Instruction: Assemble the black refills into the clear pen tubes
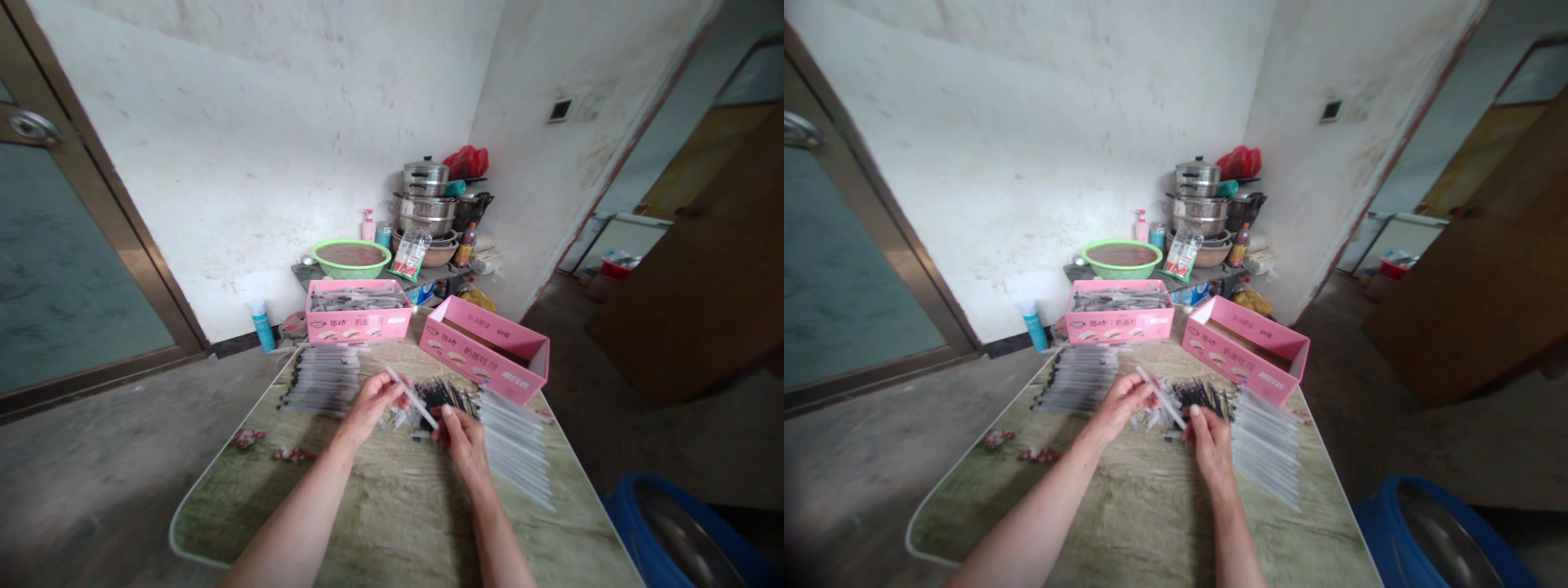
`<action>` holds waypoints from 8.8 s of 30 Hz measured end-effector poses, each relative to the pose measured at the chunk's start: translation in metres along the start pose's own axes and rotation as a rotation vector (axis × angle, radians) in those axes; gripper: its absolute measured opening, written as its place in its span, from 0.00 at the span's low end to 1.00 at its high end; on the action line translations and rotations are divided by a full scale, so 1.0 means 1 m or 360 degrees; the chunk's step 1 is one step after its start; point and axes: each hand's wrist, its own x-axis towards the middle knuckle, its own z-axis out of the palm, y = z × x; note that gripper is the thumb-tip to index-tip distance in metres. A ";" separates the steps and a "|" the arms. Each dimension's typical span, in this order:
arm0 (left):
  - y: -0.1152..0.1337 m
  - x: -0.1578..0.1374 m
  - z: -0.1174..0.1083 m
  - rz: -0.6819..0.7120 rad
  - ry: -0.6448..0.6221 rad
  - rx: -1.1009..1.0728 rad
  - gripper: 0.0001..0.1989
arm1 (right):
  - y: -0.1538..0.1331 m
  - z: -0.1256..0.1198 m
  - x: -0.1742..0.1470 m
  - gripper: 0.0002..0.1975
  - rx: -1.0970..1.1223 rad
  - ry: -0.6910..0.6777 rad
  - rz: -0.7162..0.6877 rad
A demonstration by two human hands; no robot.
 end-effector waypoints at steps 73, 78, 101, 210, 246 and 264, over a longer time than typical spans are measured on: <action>-0.001 0.000 0.004 0.0027 0.0043 0.0013 0.19 | -0.011 0.027 -0.007 0.20 0.0911 -0.0496 0.0200; 0.000 -0.002 0.006 0.0018 0.0015 -0.0001 0.19 | -0.016 0.027 -0.011 0.19 0.1190 -0.0662 0.0360; -0.002 0.009 -0.011 0.0095 0.0587 -0.0054 0.23 | 0.004 0.024 -0.011 0.21 -0.1026 0.0257 -0.0624; 0.010 0.014 -0.026 0.0772 0.0995 -0.0004 0.15 | 0.007 0.012 0.001 0.24 0.0357 -0.0015 0.0034; -0.011 0.006 0.002 -0.0038 0.0521 -0.0127 0.22 | 0.000 0.014 -0.002 0.20 0.0885 -0.0230 0.0200; -0.011 0.007 -0.002 -0.0022 0.0508 -0.0110 0.22 | -0.001 0.015 -0.001 0.24 0.0851 -0.0203 0.0267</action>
